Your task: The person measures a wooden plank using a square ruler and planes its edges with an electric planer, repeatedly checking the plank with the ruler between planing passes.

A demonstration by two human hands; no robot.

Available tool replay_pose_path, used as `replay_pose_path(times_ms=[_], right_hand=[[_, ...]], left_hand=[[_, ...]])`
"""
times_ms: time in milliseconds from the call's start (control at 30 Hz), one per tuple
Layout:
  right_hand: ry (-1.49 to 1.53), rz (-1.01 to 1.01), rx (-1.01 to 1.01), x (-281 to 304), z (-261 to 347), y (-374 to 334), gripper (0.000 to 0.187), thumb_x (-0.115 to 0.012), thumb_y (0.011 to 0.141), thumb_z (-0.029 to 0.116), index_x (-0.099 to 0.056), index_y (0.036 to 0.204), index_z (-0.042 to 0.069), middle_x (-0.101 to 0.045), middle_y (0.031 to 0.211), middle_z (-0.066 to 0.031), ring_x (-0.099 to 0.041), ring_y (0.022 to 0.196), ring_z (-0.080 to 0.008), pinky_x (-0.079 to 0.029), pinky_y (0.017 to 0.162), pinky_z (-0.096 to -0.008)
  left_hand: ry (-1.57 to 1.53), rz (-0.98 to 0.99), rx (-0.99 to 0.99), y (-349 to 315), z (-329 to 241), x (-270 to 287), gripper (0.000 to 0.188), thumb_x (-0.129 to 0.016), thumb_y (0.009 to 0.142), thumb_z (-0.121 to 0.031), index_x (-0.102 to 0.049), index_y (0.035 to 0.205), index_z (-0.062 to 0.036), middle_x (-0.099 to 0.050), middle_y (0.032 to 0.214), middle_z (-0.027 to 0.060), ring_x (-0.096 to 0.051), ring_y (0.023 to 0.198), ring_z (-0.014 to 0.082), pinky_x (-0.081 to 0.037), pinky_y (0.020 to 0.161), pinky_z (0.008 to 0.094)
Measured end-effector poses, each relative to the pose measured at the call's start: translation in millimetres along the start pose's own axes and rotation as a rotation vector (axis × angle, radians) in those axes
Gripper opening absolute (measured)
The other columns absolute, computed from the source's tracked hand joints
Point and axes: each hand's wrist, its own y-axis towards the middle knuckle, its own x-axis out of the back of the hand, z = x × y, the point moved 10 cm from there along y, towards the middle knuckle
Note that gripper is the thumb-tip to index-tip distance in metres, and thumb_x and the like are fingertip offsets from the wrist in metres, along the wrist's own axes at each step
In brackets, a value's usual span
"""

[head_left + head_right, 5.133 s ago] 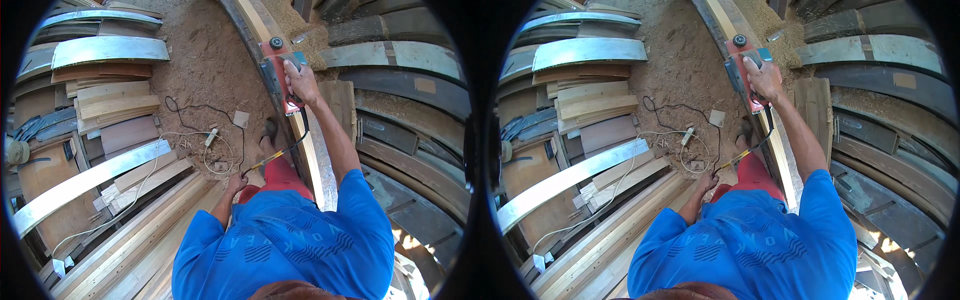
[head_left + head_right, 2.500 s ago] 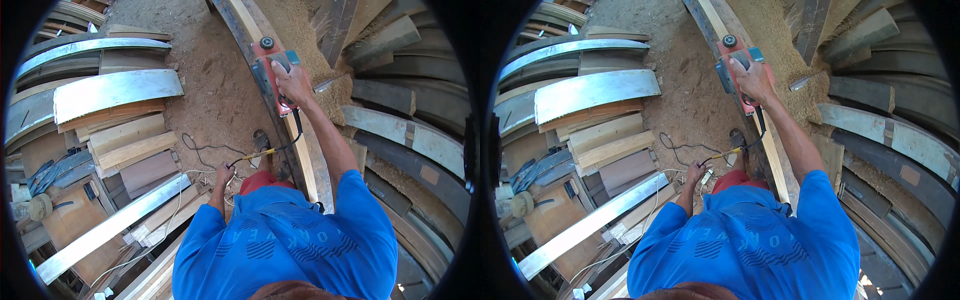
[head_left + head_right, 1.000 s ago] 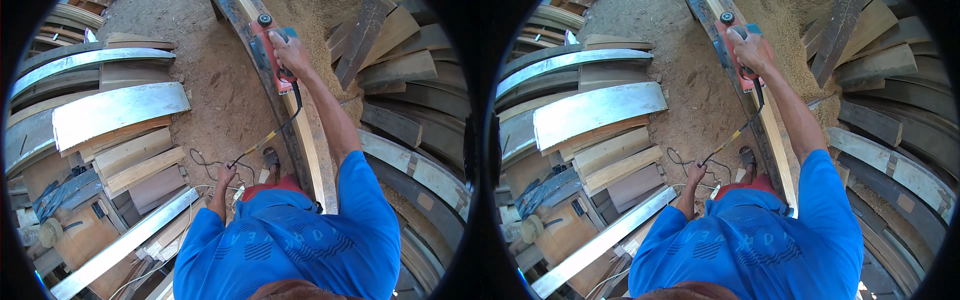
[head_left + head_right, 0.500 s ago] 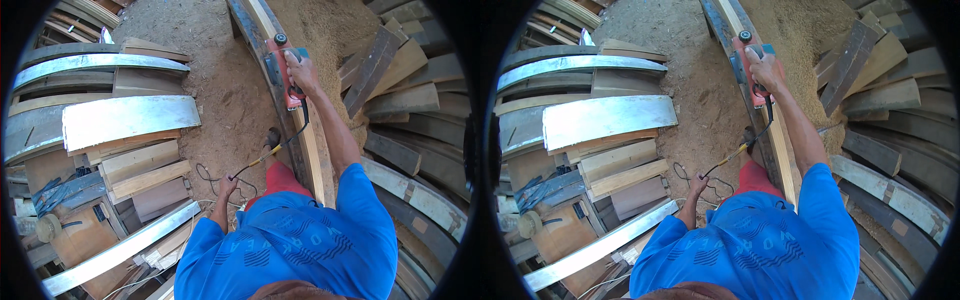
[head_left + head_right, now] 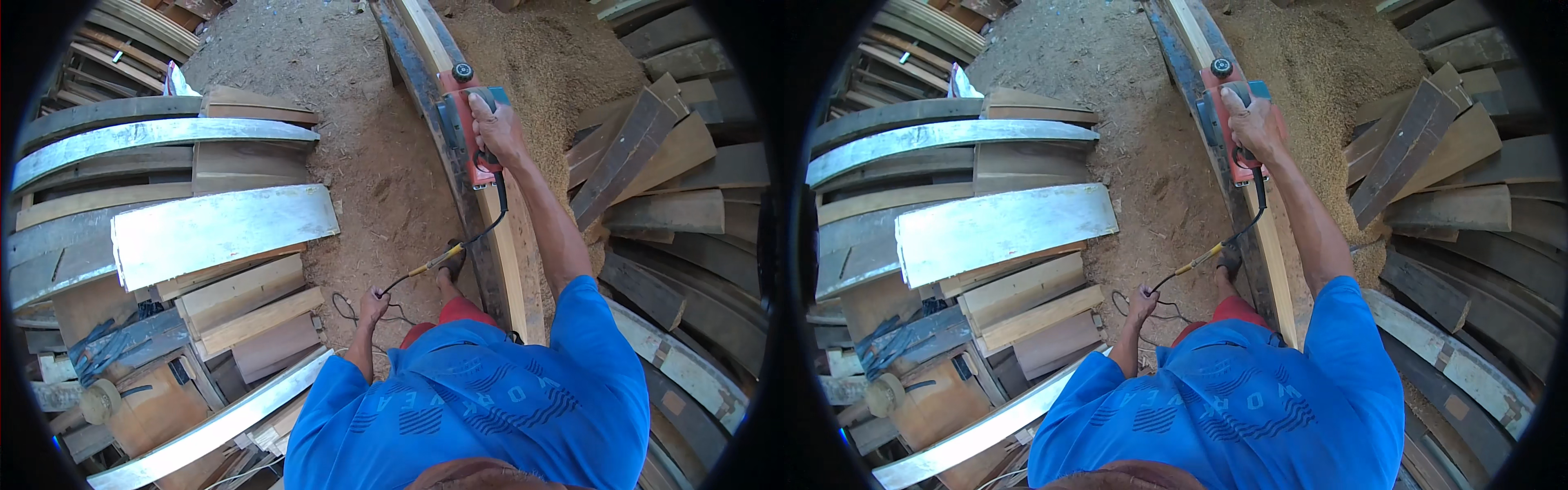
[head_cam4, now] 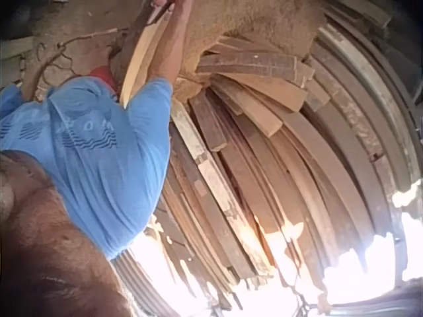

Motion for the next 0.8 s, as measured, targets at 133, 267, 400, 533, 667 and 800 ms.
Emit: replay_pose_path(times_ms=[133,267,400,533,667,800], right_hand=[[-0.025,0.005,0.016,-7,20,18,0.054,-0.06,0.092,0.06,-0.062,0.082,0.007,-0.057,0.063,0.0005,-0.055,0.051,-0.0107,-0.043,0.047,-0.0297],[-0.028,-0.031,0.08,-11,40,32,0.062,-0.062,0.089,0.065,-0.058,0.071,0.006,-0.051,0.055,0.001,-0.051,0.047,-0.0109,-0.04,0.043,-0.0313],[-0.142,-0.02,-0.003,-10,36,56,0.058,-0.061,0.091,0.062,-0.062,0.07,0.007,-0.059,0.059,-0.0012,-0.058,0.051,-0.0117,-0.045,0.048,-0.0313],[-0.158,-0.014,-0.006,-17,45,73,0.061,-0.061,0.09,0.065,-0.061,0.067,0.008,-0.058,0.057,-0.0008,-0.057,0.05,-0.0118,-0.044,0.048,-0.0314],[-0.136,-0.023,0.025,-23,51,95,0.062,-0.06,0.089,0.065,-0.06,0.065,0.008,-0.058,0.056,-0.001,-0.057,0.05,-0.0117,-0.044,0.048,-0.0313],[-0.139,-0.046,0.023,-23,57,121,0.062,-0.061,0.089,0.066,-0.06,0.064,0.009,-0.057,0.055,-0.0008,-0.057,0.05,-0.0118,-0.044,0.048,-0.0311]], left_hand=[[0.024,-0.027,-0.052,20,-24,17,0.026,-0.072,0.08,-0.027,-0.061,0.084,-0.0034,-0.066,0.072,0.0125,-0.063,0.068,0.0219,-0.05,0.066,0.0364],[0.014,-0.017,-0.021,40,-42,29,0.023,-0.071,0.081,-0.024,-0.06,0.083,-0.0043,-0.063,0.07,0.0102,-0.059,0.066,0.0199,-0.049,0.064,0.0356],[-0.008,-0.004,-0.033,62,-63,40,0.02,-0.07,0.082,-0.022,-0.059,0.081,-0.0056,-0.061,0.069,0.0085,-0.057,0.065,0.0182,-0.048,0.062,0.0358],[0.002,-0.038,-0.055,83,-69,52,0.019,-0.069,0.082,-0.022,-0.059,0.081,-0.0056,-0.061,0.068,0.0084,-0.057,0.065,0.018,-0.047,0.062,0.036],[0.021,-0.012,-0.065,100,-85,60,0.022,-0.069,0.081,-0.024,-0.058,0.081,-0.005,-0.061,0.069,0.0107,-0.059,0.067,0.0211,-0.048,0.064,0.0372],[0.133,-0.015,-0.086,120,-122,75,0.024,-0.069,0.081,-0.027,-0.058,0.083,-0.0055,-0.062,0.072,0.0126,-0.059,0.069,0.0239,-0.049,0.066,0.0389]])
